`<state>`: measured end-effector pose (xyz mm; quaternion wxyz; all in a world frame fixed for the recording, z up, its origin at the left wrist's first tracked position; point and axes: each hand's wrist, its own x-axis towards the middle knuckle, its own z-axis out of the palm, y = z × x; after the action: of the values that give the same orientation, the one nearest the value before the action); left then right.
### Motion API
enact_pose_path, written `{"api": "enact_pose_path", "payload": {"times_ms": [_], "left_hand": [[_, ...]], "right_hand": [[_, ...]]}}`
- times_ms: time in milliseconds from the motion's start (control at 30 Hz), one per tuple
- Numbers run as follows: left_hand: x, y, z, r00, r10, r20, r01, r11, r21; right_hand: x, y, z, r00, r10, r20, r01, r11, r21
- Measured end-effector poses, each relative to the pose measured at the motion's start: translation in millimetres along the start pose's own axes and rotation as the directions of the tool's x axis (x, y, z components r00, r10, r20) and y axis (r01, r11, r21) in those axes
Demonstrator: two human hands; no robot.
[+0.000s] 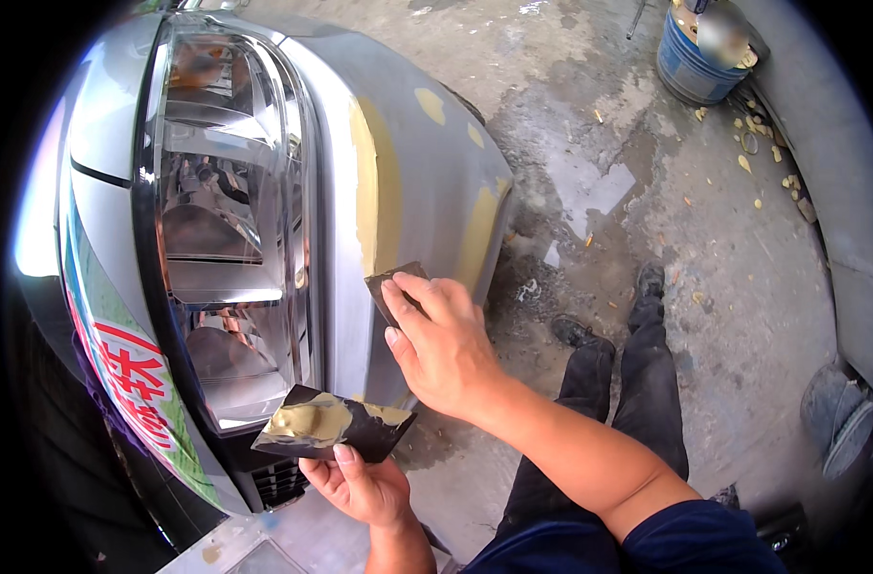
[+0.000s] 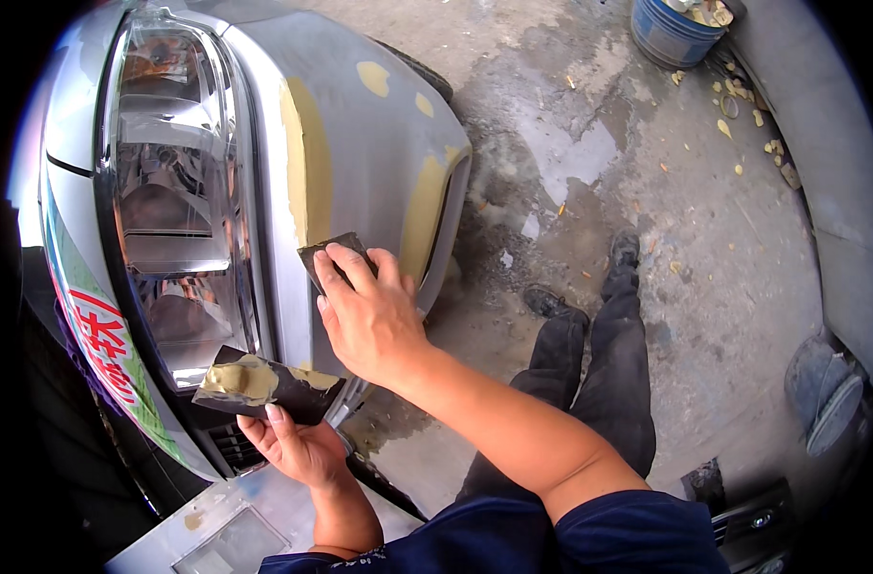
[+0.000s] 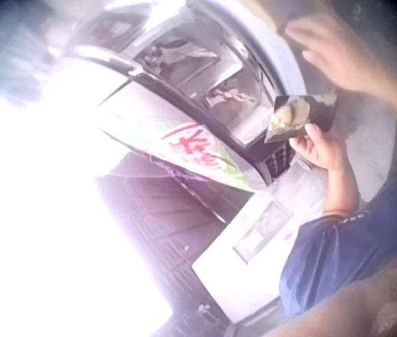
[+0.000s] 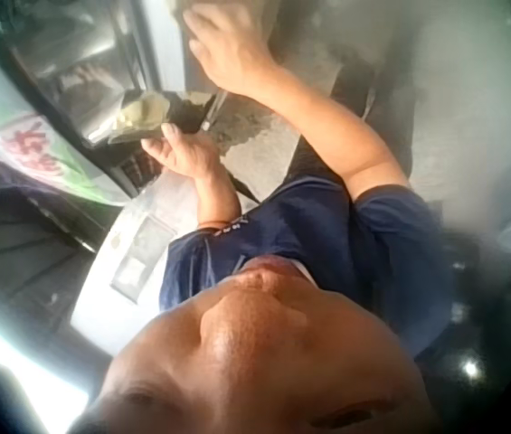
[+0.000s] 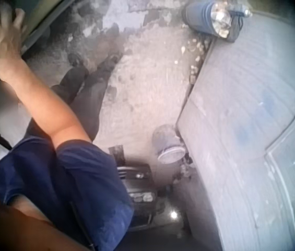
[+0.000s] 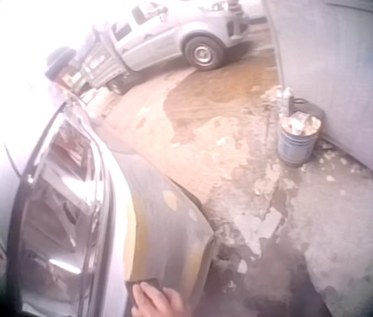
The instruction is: The person applies a beige body filler to the front bumper of a silver car using a metal scraper. They spread the filler over several spots on the bumper, smoothing the surface. The person then walks to a workbench area and scoops more filler from a container onto the scraper.
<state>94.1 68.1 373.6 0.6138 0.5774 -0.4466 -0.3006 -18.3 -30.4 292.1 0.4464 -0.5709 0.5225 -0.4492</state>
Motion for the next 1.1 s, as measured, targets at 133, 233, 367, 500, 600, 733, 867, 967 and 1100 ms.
{"api": "enact_pose_path", "payload": {"times_ms": [133,233,367,500,600,733,867,967,1100], "left_hand": [[-1,3,0,1.000,0.010,0.023,-0.010,1.000,-0.002],[-3,3,-4,0.999,0.035,0.019,-0.035,0.999,0.010],[-8,-3,-10,1.000,0.028,-0.004,-0.028,0.999,0.021],[-13,-9,-13,0.999,0.012,-0.031,-0.012,1.000,0.025],[-14,-11,-16,1.000,0.004,-0.030,-0.004,1.000,0.025],[-12,-11,-16,0.999,0.005,-0.038,-0.005,1.000,0.013],[-10,-11,-18,0.999,0.008,-0.049,-0.008,1.000,0.007],[-7,-11,-15,0.999,-0.005,-0.043,0.005,1.000,0.000],[-5,-13,-11,0.995,-0.071,-0.076,0.069,0.997,-0.032]], "right_hand": [[-8,8,-17,0.989,-0.132,0.072,0.139,0.986,-0.091],[8,24,-39,0.945,-0.327,0.032,0.326,0.920,-0.220],[38,45,-55,0.805,-0.585,0.096,0.566,0.711,-0.417],[48,42,-55,0.748,-0.646,0.154,0.633,0.624,-0.459],[47,36,-52,0.783,-0.599,0.168,0.607,0.676,-0.418],[48,39,-47,0.758,-0.625,0.187,0.629,0.625,-0.462],[43,37,-51,0.778,-0.593,0.210,0.612,0.636,-0.471],[45,31,-50,0.778,-0.593,0.208,0.611,0.638,-0.469],[41,34,-48,0.803,-0.549,0.233,0.589,0.672,-0.449]]}}
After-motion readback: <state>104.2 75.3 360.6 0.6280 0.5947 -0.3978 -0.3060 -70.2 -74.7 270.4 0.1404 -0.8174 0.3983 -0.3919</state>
